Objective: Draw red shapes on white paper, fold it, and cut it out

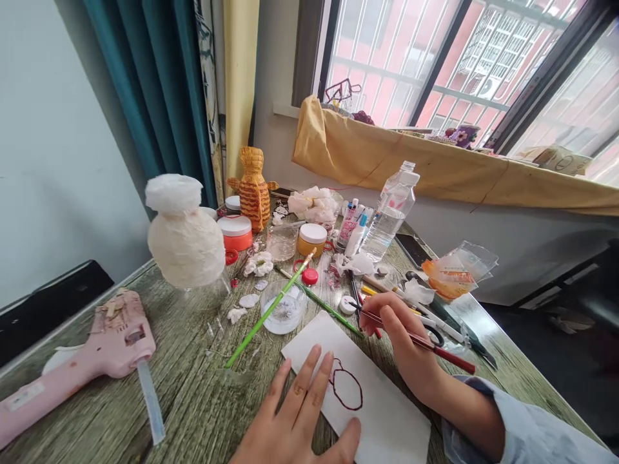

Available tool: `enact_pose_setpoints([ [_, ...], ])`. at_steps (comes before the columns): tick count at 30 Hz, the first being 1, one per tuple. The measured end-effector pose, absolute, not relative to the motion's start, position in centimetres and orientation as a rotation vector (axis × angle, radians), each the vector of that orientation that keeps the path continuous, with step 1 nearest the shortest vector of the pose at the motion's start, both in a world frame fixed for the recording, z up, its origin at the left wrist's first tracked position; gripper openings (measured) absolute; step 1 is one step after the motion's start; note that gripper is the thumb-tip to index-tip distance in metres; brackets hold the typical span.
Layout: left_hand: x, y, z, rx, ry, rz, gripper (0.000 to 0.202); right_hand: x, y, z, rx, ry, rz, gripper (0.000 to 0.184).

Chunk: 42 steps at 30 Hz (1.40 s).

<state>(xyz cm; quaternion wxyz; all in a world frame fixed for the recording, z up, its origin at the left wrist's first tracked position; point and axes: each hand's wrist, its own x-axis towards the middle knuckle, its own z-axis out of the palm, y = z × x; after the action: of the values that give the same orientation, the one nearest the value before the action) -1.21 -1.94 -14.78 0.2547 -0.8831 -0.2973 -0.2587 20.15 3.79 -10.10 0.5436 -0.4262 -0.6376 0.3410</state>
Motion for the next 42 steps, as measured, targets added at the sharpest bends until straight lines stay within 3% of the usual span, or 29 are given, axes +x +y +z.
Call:
enact_pose_setpoints([
  [5, -0.9, -2.0, -15.1, -2.296, -0.818, -0.774, 0.033, 20.3, 3.5, -10.2, -1.068, -1.547, 0.825, 0.018],
  [11, -0.7, -2.1, -15.3, -2.3, -0.835, -0.829, 0.041, 20.4, 3.4, -9.8, -1.022, -1.636, 0.817, 0.029],
  [15, -1.1, -2.3, -14.8, -2.361, -0.829, -0.69, 0.049, 20.5, 3.1, -9.5, -0.979, -1.696, 0.813, 0.025],
  [25, -1.5, -2.8, -12.9, -2.653, -0.901, -0.446, 0.056, 20.8, 2.9, -9.9, -0.879, -2.04, 0.806, 0.042],
  [42, -1.8, -2.5, -13.4, -2.527, -0.795, -0.558, 0.045, 20.7, 3.2, -9.3, -0.795, -2.407, 0.63, 0.041],
])
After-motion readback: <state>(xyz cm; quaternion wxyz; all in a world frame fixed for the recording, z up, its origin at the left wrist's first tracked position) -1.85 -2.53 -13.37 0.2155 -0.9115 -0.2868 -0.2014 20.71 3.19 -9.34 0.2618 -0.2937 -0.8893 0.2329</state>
